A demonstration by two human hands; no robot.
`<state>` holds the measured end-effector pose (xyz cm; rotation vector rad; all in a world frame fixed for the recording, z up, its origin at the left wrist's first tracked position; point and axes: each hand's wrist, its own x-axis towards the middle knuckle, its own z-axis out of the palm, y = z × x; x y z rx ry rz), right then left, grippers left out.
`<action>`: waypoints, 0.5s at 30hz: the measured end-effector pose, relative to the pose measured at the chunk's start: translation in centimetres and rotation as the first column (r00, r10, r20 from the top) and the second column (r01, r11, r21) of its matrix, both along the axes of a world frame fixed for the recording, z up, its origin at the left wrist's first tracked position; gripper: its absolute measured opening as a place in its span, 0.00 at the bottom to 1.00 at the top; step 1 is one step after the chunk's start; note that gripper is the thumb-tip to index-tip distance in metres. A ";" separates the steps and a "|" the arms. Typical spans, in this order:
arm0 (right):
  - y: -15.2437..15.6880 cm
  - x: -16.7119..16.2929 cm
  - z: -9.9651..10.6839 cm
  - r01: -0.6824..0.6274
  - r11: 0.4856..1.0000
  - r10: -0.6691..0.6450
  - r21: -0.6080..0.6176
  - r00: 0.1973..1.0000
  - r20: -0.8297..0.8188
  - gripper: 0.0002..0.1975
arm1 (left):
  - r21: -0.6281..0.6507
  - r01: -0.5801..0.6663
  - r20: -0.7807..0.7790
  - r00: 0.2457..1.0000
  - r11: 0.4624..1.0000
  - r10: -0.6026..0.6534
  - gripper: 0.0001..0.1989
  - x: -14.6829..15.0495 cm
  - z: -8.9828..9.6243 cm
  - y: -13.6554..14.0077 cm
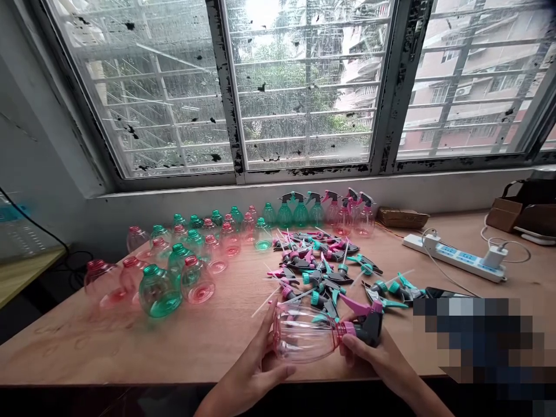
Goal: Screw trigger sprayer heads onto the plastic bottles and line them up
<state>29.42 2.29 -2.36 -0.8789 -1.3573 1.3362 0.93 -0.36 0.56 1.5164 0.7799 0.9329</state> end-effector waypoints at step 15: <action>0.0 0.0 -0.1 0.001 1.000 0.000 0.007 0.999 -0.035 0.21 | -0.005 0.024 0.028 0.999 1.000 -0.024 0.50 0.1 0.3 0.2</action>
